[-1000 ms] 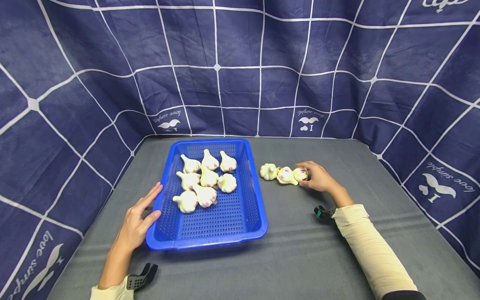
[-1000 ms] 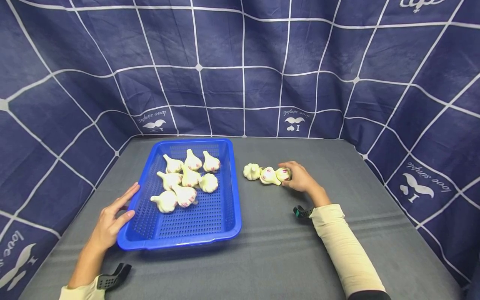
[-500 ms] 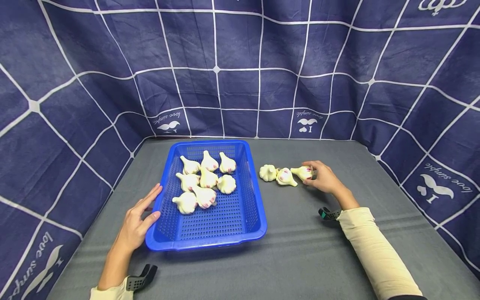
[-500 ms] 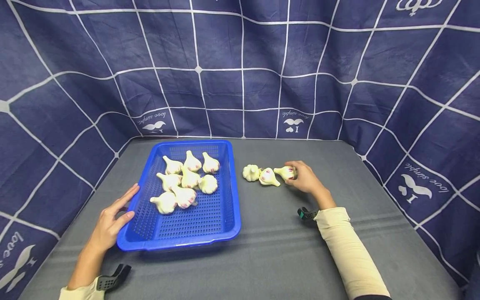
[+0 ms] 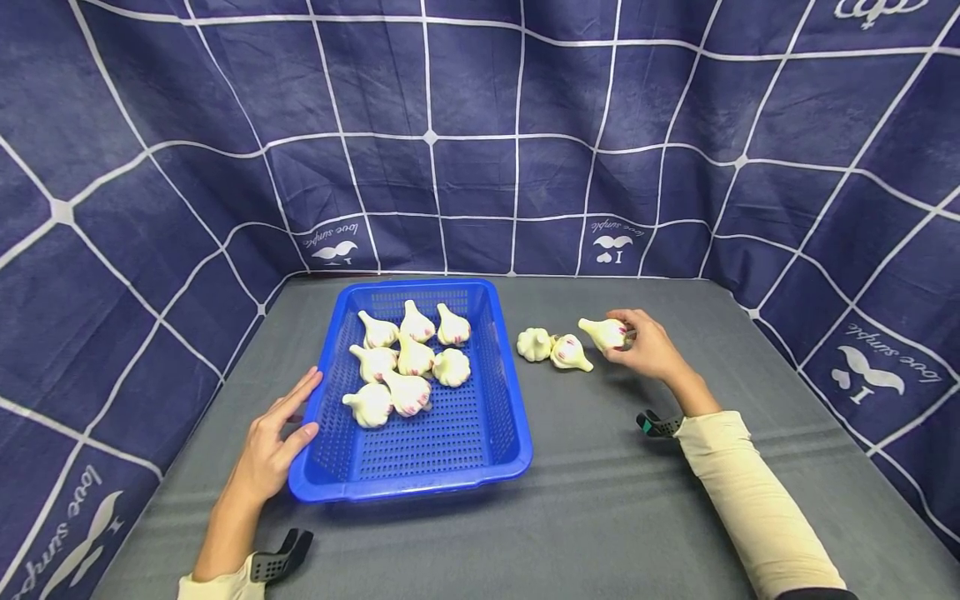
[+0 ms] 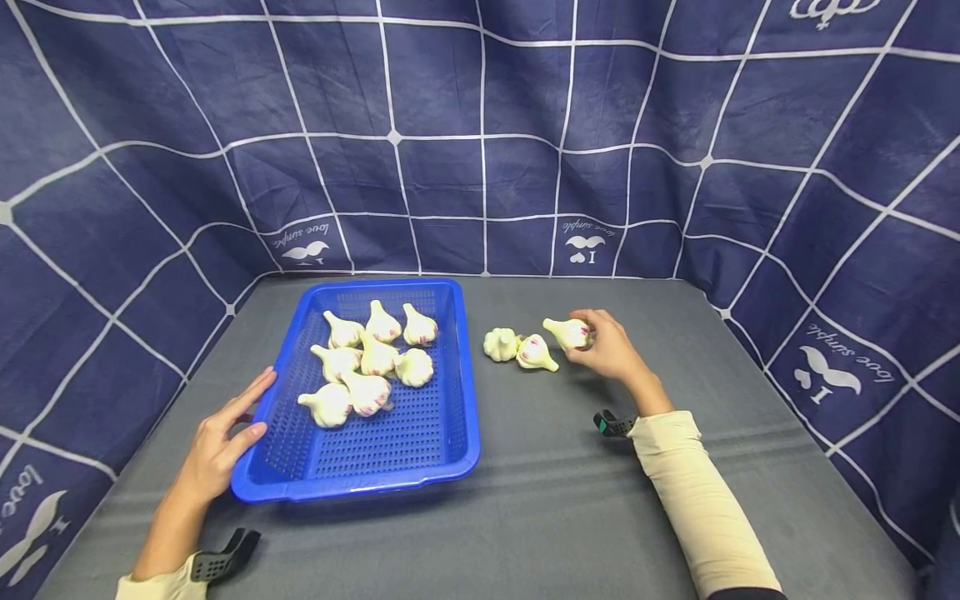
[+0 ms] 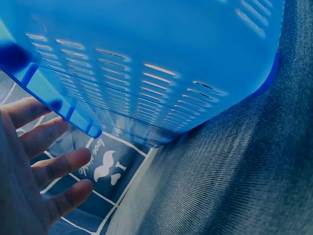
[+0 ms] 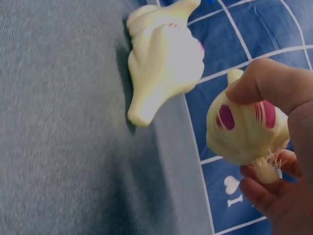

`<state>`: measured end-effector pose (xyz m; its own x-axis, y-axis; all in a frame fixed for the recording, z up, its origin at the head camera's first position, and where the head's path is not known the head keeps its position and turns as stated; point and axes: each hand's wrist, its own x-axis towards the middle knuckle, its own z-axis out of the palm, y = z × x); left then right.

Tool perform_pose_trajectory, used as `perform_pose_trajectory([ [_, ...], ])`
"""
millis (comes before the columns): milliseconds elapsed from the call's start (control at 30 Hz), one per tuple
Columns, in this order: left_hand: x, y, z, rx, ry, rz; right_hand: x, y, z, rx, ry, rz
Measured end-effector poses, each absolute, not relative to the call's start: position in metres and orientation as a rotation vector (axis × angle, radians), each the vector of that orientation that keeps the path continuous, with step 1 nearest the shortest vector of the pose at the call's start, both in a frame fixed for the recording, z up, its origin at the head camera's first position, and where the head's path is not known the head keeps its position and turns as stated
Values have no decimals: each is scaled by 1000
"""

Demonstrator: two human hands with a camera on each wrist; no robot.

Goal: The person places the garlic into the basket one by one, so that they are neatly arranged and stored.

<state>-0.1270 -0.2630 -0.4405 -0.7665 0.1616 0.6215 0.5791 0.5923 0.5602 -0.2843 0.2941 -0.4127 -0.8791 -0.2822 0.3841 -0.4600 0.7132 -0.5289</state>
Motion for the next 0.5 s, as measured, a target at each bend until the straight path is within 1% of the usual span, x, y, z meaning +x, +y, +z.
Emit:
perform_pose_trajectory([
  [500,-127,-263,-440,-575,-2317,-1071,-275,274,-398,706,-2550,1007],
])
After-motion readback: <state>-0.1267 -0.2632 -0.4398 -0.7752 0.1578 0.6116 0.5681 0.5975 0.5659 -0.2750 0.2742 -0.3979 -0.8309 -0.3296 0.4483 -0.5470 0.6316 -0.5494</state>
